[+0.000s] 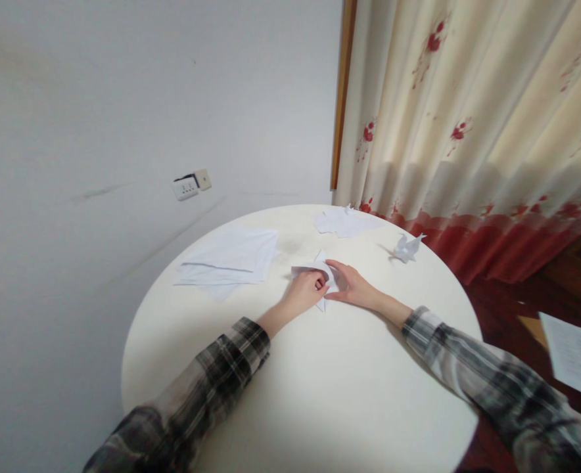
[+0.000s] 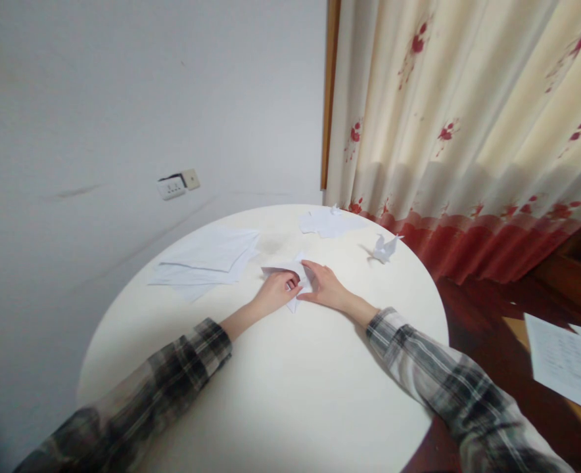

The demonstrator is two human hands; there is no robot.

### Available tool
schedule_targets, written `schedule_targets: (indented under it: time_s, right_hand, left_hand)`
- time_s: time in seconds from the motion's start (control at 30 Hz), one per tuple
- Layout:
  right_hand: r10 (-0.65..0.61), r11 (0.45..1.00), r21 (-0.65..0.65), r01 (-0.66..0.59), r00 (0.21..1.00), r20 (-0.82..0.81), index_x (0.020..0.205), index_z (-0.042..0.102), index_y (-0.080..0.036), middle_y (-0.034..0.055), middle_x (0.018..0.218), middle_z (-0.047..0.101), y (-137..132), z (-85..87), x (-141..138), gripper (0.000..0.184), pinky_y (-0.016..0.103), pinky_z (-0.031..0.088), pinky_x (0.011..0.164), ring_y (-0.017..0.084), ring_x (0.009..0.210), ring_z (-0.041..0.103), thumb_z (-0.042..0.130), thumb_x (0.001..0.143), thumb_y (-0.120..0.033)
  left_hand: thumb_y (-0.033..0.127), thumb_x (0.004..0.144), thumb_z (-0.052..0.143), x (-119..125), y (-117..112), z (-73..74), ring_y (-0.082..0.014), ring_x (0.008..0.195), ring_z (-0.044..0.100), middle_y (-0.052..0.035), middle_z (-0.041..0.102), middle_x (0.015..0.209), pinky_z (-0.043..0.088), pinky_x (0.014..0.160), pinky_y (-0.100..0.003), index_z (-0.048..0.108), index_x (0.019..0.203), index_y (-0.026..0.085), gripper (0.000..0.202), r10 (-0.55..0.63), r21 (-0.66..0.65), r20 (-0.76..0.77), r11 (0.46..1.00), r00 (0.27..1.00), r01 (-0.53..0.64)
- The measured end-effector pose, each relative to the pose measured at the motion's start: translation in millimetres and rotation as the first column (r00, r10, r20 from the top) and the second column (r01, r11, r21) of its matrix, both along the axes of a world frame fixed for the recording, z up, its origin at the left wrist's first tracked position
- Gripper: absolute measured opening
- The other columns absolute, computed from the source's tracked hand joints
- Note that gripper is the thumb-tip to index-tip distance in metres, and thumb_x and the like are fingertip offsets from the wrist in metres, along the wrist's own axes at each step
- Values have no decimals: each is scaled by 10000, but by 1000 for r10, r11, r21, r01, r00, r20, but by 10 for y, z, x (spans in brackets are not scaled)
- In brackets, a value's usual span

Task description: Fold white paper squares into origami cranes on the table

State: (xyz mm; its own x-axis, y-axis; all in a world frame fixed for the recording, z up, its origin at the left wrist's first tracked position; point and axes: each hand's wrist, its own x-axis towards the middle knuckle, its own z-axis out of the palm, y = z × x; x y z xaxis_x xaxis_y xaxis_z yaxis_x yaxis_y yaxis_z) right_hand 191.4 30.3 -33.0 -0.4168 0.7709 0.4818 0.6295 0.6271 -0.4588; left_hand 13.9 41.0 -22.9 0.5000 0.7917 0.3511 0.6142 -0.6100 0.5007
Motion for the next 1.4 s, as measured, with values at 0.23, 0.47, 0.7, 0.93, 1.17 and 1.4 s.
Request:
schedule_targets:
  time_s: [0.23,0.47,0.7,0.93,1.17,1.4]
  right_hand:
    - [46,998,39,-49,996,74,1310,355,-231,100,1320,452,-25,1,15,696,477,301,1007,247,1225,402,607,713,-487]
    - [53,999,9,-53,998,16,1289,376,-168,129,1222,533,6,-6,-12,679,403,395,941,231,1104,517,617,712,-433]
    - [61,998,-31,-61,998,16,1285,373,-179,122,1250,511,4,19,-20,693,418,381,951,246,1128,499,636,697,-436]
    - [66,997,-30,-66,998,-12,1307,349,-176,131,1272,486,5,9,-7,746,412,371,976,245,1155,474,654,678,-439]
    - [47,998,-41,-48,999,-5,1298,355,-133,162,1267,484,12,2,-7,767,424,369,982,258,1159,471,660,668,-446]
    - [48,999,-2,-48,999,-12,1302,348,-171,146,1271,485,38,-43,-9,755,426,370,980,252,1160,474,658,668,-441]
  left_hand:
    - [210,695,554,-33,-8,-10,-113,605,541,4,589,674,415,581,-220,564,724,164,55,-50,-13,44,999,998,50]
    - [342,761,535,-23,-26,-3,-114,629,550,3,621,721,412,594,-218,589,787,180,173,-56,-34,69,998,996,58]
    - [355,848,425,-31,-79,69,-125,712,563,2,632,817,402,663,-224,597,823,213,224,-57,67,-23,996,998,58]
    - [353,833,440,-38,-26,13,-118,628,521,7,584,717,382,599,-221,573,774,193,216,-10,40,-41,999,999,12]
    - [331,802,474,-50,7,-22,-115,609,530,9,571,670,393,588,-218,551,729,175,189,3,-10,-14,1000,1000,-3]
    - [307,772,505,-25,7,5,-110,604,526,-3,609,702,409,591,-217,599,766,169,167,-23,-35,30,999,999,24]
